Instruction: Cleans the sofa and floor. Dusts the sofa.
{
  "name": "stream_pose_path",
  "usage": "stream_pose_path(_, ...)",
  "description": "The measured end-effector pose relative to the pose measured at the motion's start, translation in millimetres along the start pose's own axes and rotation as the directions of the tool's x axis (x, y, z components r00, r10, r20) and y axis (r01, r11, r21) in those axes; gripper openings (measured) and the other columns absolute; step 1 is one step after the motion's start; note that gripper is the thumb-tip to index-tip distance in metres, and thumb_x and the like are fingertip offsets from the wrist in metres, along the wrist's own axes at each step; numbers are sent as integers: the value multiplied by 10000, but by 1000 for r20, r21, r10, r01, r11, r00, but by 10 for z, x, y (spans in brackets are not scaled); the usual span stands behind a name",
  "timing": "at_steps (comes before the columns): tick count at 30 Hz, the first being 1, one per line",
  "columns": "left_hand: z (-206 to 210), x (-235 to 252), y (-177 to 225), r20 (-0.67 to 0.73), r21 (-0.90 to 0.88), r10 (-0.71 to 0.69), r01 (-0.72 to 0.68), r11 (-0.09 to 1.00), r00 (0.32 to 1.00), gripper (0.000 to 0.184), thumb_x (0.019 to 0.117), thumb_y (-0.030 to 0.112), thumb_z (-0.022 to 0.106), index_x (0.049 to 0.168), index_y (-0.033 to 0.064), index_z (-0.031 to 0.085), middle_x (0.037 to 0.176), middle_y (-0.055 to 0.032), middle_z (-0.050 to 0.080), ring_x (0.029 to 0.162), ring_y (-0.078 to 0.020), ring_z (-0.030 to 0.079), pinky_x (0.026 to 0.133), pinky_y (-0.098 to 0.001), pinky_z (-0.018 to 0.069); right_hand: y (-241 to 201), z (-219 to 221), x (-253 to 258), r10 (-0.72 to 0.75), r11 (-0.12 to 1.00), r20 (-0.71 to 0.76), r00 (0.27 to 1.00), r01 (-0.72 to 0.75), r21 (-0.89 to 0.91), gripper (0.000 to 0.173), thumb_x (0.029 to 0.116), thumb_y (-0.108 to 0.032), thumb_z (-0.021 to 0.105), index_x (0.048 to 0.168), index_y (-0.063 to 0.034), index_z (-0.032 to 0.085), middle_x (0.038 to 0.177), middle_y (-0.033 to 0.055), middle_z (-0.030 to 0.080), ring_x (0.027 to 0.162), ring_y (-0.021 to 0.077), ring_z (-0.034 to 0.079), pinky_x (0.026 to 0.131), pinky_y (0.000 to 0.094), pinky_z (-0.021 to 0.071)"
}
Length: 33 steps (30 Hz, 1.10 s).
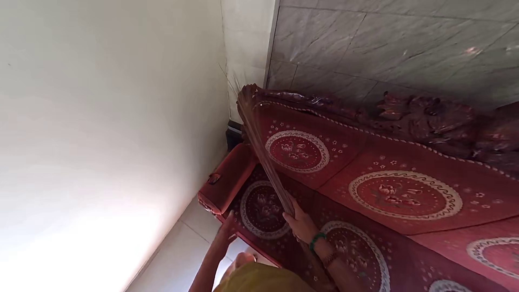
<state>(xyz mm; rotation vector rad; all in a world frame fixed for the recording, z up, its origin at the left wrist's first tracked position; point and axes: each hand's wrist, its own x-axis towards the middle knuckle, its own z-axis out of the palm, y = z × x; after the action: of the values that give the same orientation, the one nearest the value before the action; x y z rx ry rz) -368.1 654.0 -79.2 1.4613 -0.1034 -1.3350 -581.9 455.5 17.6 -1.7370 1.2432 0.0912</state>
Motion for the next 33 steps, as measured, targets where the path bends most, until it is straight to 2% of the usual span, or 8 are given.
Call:
stream_pose_path(3, 609, 391, 654, 105, 3, 187, -189, 982, 977, 905, 993, 648, 495, 1658, 197, 78, 1588, -181, 422, 1378, -340, 514, 1055, -571, 486, 27, 176, -294, 4, 969, 136, 991, 29, -244, 766, 1032, -300, 581, 1659, -367, 146, 1121, 256, 704, 922, 417, 706, 873, 607, 551)
stream_pose_path(7, 986, 794, 1356, -410, -378, 143, -310, 873, 901, 796, 922, 137, 773, 1522, 24, 261, 1030, -229, 639, 708, -237, 666, 602, -362, 584, 309, 398, -695, -45, 934, 199, 979, 112, -339, 816, 1007, -309, 591, 1664, -365, 110, 980, 220, 735, 878, 422, 717, 846, 620, 550)
stream_pose_path(11, 1267, 740, 1543, -164, -519, 70, -147, 842, 984, 291, 1089, 308, 488, 1080, 38, 598, 551, 36, 391, 372, -60, 372, 353, -207, 386, 533, 358, -717, -114, 986, 16, 993, 115, -123, 957, 884, -347, 771, 1658, -303, 210, 1139, 203, 725, 955, 367, 724, 878, 593, 563)
stream_pose_path(14, 1675, 532, 1438, 38, -528, 97, -62, 847, 995, 392, 1107, 377, 425, 1063, 36, 612, 513, 57, 364, 360, -56, 368, 364, -207, 393, 343, 297, -447, -283, 956, -108, 953, 289, 46, 1006, 903, -485, 718, 1664, -142, 156, 1496, 169, 538, 1237, 262, 633, 1043, 488, 526)
stream_pose_path(17, 1931, 491, 1448, 125, -522, 83, -5, 853, 989, 351, 1101, 375, 445, 950, 73, 541, 512, 56, 353, 362, -54, 370, 370, -196, 390, -21, 193, -237, -328, 944, -162, 931, 330, -15, 855, 1027, -350, 582, 1674, -169, 52, 1310, 179, 655, 866, 263, 726, 785, 476, 613)
stream_pose_path(23, 1848, 978, 2118, -5, -433, 230, -210, 877, 973, 330, 1088, 332, 508, 955, 30, 527, 585, -10, 457, 412, -94, 456, 412, -225, 460, -581, -54, -331, -192, 959, -93, 977, 166, -231, 728, 1092, -342, 469, 1674, -284, 37, 1023, 203, 711, 788, 341, 692, 801, 525, 566)
stream_pose_path(29, 1848, 1775, 2786, -198, -49, 377, -393, 918, 905, 581, 1074, 518, 455, 1488, 131, 328, 889, -129, 556, 630, -220, 541, 567, -383, 501, -638, -110, -450, -155, 955, -160, 975, 107, -275, 741, 1082, -341, 486, 1674, -301, 42, 936, 193, 718, 720, 350, 691, 735, 550, 575)
stream_pose_path(33, 2029, 2204, 3256, -278, 212, 383, -333, 919, 881, 577, 1118, 476, 297, 1485, 37, 373, 1057, -234, 648, 848, -341, 667, 747, -501, 559, -609, -161, -444, -148, 955, -178, 973, 94, -280, 758, 1070, -296, 512, 1677, -245, 61, 1002, 210, 722, 774, 370, 711, 769, 561, 580)
